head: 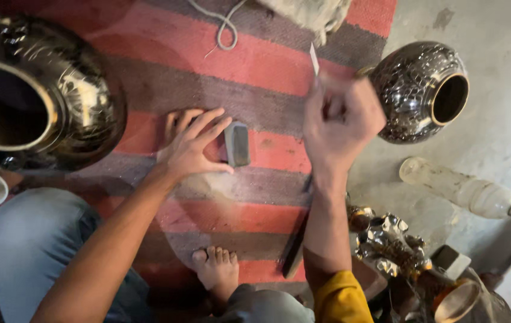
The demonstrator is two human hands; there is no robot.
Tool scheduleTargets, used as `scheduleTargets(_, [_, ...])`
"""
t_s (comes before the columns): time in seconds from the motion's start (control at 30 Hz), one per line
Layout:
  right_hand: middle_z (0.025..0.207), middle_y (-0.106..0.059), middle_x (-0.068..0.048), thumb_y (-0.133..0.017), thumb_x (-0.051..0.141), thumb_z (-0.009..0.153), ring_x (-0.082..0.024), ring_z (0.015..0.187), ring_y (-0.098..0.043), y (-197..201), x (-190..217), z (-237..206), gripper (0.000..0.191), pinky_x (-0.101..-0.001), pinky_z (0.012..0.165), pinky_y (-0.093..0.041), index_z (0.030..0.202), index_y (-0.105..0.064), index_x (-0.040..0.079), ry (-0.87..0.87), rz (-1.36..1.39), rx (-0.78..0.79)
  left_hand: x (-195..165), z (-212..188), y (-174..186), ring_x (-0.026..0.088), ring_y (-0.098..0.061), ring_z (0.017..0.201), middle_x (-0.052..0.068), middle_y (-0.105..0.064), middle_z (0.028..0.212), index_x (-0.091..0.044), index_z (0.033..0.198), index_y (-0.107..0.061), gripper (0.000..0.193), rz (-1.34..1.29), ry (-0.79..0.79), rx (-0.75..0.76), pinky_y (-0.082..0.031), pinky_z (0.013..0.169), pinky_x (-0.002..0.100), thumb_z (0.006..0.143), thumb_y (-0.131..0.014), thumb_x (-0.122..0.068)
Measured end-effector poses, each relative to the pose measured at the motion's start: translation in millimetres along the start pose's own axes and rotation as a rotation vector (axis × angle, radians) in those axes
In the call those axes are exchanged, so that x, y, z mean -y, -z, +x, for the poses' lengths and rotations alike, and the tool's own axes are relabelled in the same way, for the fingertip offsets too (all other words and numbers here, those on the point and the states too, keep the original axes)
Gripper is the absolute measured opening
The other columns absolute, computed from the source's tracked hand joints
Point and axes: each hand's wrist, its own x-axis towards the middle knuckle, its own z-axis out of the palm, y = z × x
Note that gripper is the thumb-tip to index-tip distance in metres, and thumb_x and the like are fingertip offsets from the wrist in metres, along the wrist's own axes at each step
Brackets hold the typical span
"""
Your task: The person sits on a mat and sharpens several small metal tools on a wet sharpening stone. They repeatedly pick up a tool, rub it on the stone, inspect the edge, and place it down, repeating this cycle for multiple tools.
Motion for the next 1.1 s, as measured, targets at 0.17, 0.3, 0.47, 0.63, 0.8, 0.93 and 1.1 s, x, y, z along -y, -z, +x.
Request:
scheduleTargets(0.17, [0.073, -0.047, -0.005, -0.081, -0.005, 0.095, -0.013, 0.063, -0.045, -8, 17, 45, 0.013, -0.0292, 0.054, -0.033, 0.098, -0.07, 0.002, 0.031, -0.021, 0.0, -4, 1, 3, 0.027, -0.046, 0.129, -0.001, -0.051, 0.151, -0.021, 0.144, -0.061, 0.111, 0.077, 0.01, 0.022, -0.03, 0.105, 0.057, 0.051, -0.081, -0.076])
scheduleTargets(0.3, [0.076, -0.052, -0.006, -0.08, -0.003, 0.095, -0.016, 0.065, -0.054, 1, 29, 47, 0.014, -0.0298, 0.057, -0.042, 0.094, -0.068, 0.004, -0.008, -0.025, 0.052, -4, 2, 7, 0.027, -0.047, 0.129, -0.001, -0.052, 0.151, -0.02, 0.144, -0.061, 0.109, 0.071, -0.005, 0.003, -0.032, 0.106, 0.055, 0.054, -0.081, -0.077])
scheduleTargets(0.47, [0.078, -0.059, -0.01, -0.08, 0.009, 0.084, -0.027, 0.067, -0.061, 19, 11, 31, 0.015, -0.0387, 0.062, -0.048, 0.08, -0.066, 0.007, -0.036, -0.231, 0.285, -9, 10, 12, 0.028, -0.046, 0.128, 0.0, -0.053, 0.15, -0.021, 0.143, -0.061, 0.108, 0.059, -0.018, -0.027, -0.032, 0.106, 0.055, 0.053, -0.082, -0.077])
scheduleTargets(0.63, [0.085, -0.064, -0.011, -0.07, 0.021, 0.088, -0.023, 0.067, -0.065, 20, -37, -38, 0.024, -0.0369, 0.058, -0.051, 0.097, -0.067, 0.0, -0.199, 0.209, 0.373, -15, 12, 20, 0.03, -0.048, 0.127, 0.001, -0.053, 0.148, -0.019, 0.144, -0.06, 0.105, 0.022, 0.005, -0.031, -0.032, 0.103, 0.056, 0.057, -0.083, -0.073])
scheduleTargets(0.8, [0.072, -0.06, -0.023, -0.077, 0.043, 0.095, -0.035, 0.061, -0.056, -31, -52, -121, 0.054, -0.0419, 0.061, -0.046, 0.075, -0.058, -0.003, -0.607, -0.221, 0.684, -21, 11, 36, 0.03, -0.051, 0.133, 0.005, -0.05, 0.155, -0.018, 0.151, -0.054, 0.082, -0.206, 0.008, -0.084, -0.036, 0.107, 0.052, 0.082, -0.079, -0.055])
scheduleTargets(0.93, [0.083, -0.059, -0.019, -0.091, 0.044, 0.077, -0.039, 0.084, -0.061, -63, -13, -143, 0.054, -0.0489, 0.071, -0.05, 0.081, -0.061, -0.001, -0.262, -0.133, 0.442, -43, -14, 65, 0.029, -0.054, 0.132, 0.008, -0.054, 0.151, -0.018, 0.146, -0.057, 0.068, -0.209, 0.1, -0.008, -0.035, 0.11, 0.052, 0.086, -0.078, -0.042])
scheduleTargets(1.1, [0.103, -0.057, -0.023, -0.091, 0.041, 0.07, -0.043, 0.094, -0.061, -78, 26, -130, 0.06, -0.0515, 0.076, -0.051, 0.099, -0.062, -0.003, -0.399, -0.248, 0.515, -66, -109, 143, 0.025, -0.056, 0.131, 0.004, -0.06, 0.145, -0.019, 0.141, -0.063, 0.06, 0.067, 0.059, -0.033, -0.033, 0.112, 0.051, 0.087, -0.079, -0.04])
